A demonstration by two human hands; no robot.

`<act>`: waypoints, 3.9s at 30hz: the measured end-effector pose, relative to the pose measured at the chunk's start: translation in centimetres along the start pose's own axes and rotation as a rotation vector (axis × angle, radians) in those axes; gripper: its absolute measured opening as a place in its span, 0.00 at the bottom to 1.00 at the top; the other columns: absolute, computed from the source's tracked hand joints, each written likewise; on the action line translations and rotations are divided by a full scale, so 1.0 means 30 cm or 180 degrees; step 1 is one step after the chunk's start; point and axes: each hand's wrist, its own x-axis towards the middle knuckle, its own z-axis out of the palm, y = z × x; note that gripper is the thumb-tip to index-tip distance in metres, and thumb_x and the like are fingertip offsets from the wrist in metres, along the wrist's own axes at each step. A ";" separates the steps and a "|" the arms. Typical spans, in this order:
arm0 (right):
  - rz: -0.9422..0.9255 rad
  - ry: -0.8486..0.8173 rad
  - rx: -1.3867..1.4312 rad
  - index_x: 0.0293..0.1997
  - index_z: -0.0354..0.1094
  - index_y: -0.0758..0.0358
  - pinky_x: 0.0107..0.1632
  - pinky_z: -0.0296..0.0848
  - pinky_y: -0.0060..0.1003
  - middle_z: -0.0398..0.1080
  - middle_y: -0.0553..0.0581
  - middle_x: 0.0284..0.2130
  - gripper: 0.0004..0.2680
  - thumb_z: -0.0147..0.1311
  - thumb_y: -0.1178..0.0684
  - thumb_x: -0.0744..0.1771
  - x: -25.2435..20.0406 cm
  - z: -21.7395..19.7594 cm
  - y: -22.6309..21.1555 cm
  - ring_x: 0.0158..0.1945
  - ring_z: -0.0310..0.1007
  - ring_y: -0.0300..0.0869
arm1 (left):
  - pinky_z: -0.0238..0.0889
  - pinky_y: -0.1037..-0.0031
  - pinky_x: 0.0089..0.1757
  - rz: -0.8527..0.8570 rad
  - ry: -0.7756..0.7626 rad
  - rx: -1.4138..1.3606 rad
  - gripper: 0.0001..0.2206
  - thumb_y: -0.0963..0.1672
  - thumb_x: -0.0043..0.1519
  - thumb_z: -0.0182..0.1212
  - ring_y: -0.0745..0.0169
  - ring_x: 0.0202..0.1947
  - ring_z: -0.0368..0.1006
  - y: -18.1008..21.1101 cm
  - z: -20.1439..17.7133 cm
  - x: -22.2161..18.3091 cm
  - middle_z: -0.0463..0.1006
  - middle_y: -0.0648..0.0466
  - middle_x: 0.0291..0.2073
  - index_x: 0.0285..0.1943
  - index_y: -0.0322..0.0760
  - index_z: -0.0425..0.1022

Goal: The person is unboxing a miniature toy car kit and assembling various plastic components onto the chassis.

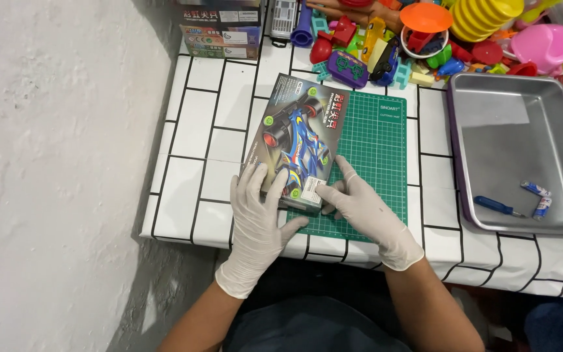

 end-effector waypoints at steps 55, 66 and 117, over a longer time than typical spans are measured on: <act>0.0487 0.0353 0.2135 0.77 0.50 0.56 0.62 0.71 0.39 0.72 0.57 0.55 0.28 0.53 0.58 0.65 0.128 -0.418 -0.259 0.58 0.70 0.41 | 0.65 0.74 0.57 -0.3336 -0.0820 -0.2611 0.18 0.46 0.65 0.49 0.64 0.59 0.70 0.165 -0.196 0.841 0.75 0.51 0.57 0.63 0.38 0.69; 0.0178 0.0949 0.2572 0.76 0.52 0.61 0.59 0.72 0.39 0.71 0.61 0.50 0.28 0.55 0.60 0.65 -0.110 -0.484 -0.107 0.53 0.70 0.42 | 0.66 0.74 0.55 -0.2866 -0.1520 -0.2928 0.18 0.45 0.65 0.47 0.64 0.56 0.70 0.361 -0.191 0.853 0.74 0.50 0.54 0.63 0.37 0.67; 0.1081 0.6787 0.3803 0.72 0.58 0.63 0.46 0.75 0.29 0.70 0.58 0.54 0.25 0.58 0.61 0.65 -2.252 -0.236 0.900 0.50 0.69 0.35 | 0.45 0.51 0.68 0.1384 -0.6690 -0.3820 0.27 0.40 0.69 0.46 0.43 0.75 0.47 2.415 -0.026 -0.644 0.53 0.41 0.70 0.80 0.41 0.51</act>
